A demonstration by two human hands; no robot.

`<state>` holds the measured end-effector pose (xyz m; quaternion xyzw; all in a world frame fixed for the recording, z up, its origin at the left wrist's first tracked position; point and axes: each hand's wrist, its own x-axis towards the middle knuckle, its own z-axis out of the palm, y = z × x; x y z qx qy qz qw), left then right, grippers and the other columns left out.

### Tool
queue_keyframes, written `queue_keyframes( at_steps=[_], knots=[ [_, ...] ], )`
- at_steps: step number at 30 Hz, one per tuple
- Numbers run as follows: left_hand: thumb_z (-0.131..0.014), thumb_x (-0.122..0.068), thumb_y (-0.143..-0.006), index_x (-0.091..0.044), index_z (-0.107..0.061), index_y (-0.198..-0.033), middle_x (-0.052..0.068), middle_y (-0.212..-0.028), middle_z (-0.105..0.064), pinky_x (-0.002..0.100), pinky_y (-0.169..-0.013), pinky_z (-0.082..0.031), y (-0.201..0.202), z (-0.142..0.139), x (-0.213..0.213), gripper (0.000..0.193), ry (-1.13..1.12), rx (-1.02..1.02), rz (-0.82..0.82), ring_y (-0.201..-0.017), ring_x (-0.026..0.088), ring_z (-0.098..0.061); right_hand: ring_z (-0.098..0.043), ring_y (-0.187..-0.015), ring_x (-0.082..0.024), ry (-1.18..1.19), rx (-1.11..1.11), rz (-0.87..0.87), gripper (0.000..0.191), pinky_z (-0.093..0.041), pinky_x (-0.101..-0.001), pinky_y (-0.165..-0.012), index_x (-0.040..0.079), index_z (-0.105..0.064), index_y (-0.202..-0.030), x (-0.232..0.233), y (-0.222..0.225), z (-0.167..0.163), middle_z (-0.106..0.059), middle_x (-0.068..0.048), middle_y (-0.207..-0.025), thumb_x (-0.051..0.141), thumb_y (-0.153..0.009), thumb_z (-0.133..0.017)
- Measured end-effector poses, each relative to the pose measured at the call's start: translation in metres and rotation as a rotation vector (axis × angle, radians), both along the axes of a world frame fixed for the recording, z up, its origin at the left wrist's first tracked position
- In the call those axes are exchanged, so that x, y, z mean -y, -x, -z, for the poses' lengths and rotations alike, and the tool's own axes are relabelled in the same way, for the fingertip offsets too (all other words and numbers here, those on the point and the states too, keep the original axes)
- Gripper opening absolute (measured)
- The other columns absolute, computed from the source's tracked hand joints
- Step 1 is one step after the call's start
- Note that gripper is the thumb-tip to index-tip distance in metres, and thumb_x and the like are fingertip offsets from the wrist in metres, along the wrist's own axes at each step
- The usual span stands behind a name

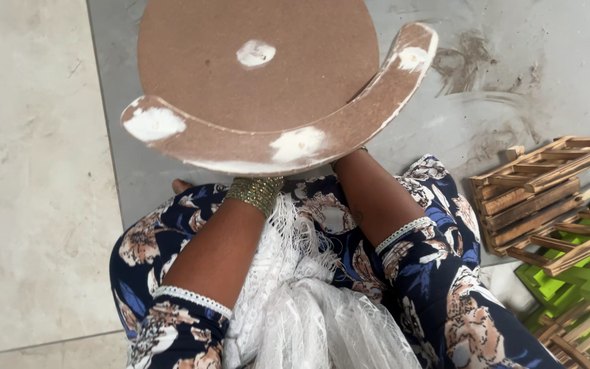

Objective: The person sits on the floor holding a small wooden chair upside down on their lap and wipes its underside, seat, legs and backrest with a cloth, turning the chair to reach different parts. At the end they set the chair aside and begin wiping another wooden chair frame.

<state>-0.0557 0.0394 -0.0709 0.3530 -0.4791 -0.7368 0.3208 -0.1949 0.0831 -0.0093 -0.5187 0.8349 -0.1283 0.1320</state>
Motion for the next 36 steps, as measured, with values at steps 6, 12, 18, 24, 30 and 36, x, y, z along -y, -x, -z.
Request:
queue_keyframes(
  at_steps=[6, 12, 18, 24, 30, 36],
  knots=[
    [-0.046, -0.037, -0.103, -0.007, -0.045, -0.142, 0.014, -0.148, -0.05, 0.05, -0.116, -0.043, -0.001, -0.011, 0.007, 0.049, -0.023, 0.001, 0.033, -0.133, 0.03, -0.054, -0.067, -0.11, -0.031, 0.138, -0.068, -0.264, 0.031, -0.052, -0.0464, -0.098, 0.009, -0.069, -0.117, -0.02, -0.062, 0.008, -0.07, -0.014, -0.115, 0.025, -0.094, -0.057],
    [-0.045, -0.037, -0.103, -0.007, -0.045, -0.142, 0.014, -0.148, -0.05, 0.051, -0.117, -0.043, -0.004, -0.038, 0.017, 0.049, -0.077, -0.055, 0.098, -0.133, 0.03, -0.053, -0.067, -0.109, -0.03, 0.283, -0.086, -0.271, 0.03, -0.052, -0.047, -0.098, 0.01, -0.069, -0.116, -0.033, -0.081, 0.008, -0.07, -0.014, -0.114, 0.025, -0.094, -0.056],
    [-0.044, -0.037, -0.104, -0.008, -0.046, -0.142, 0.014, -0.148, -0.05, 0.051, -0.117, -0.042, -0.02, -0.056, 0.043, 0.048, -0.14, -0.186, 0.049, -0.133, 0.03, -0.053, -0.069, -0.112, -0.02, 0.216, 0.936, 0.2, 0.031, -0.056, -0.0364, -0.1, 0.003, -0.061, -0.126, -0.088, -0.064, -0.037, -0.071, -0.014, -0.124, 0.024, -0.103, -0.059],
    [-0.043, -0.037, -0.104, -0.008, -0.046, -0.142, 0.014, -0.149, -0.05, 0.051, -0.118, -0.042, -0.081, -0.065, 0.056, 0.048, -0.476, -0.593, -0.262, -0.134, 0.031, -0.053, -0.07, -0.112, -0.021, 0.512, 0.774, 0.233, 0.037, -0.054, -0.0349, -0.1, 0.0, -0.061, -0.134, -0.138, -0.055, -0.083, -0.073, -0.015, -0.122, 0.022, -0.103, -0.059],
    [-0.051, -0.043, -0.097, -0.014, -0.054, -0.125, 0.011, -0.134, -0.057, 0.056, -0.106, -0.042, -0.152, -0.115, 0.015, 0.04, -0.559, -0.525, -0.447, -0.118, 0.031, -0.059, -0.07, -0.098, -0.023, 0.718, 0.441, 0.445, 0.034, -0.057, -0.0386, -0.088, 0.004, -0.063, -0.133, -0.145, -0.028, -0.116, -0.073, -0.013, -0.111, 0.021, -0.103, -0.058],
    [-0.05, -0.048, -0.095, -0.013, -0.058, -0.133, 0.008, -0.138, -0.061, 0.052, -0.106, -0.046, -0.116, -0.133, 0.033, 0.052, -0.519, -0.563, -0.269, -0.126, 0.03, -0.058, -0.057, -0.12, -0.033, 0.818, 0.487, 0.393, 0.043, -0.05, -0.0477, -0.101, 0.0, -0.04, -0.146, -0.132, -0.04, -0.1, -0.052, -0.024, -0.136, 0.014, -0.107, -0.054]
  ],
)
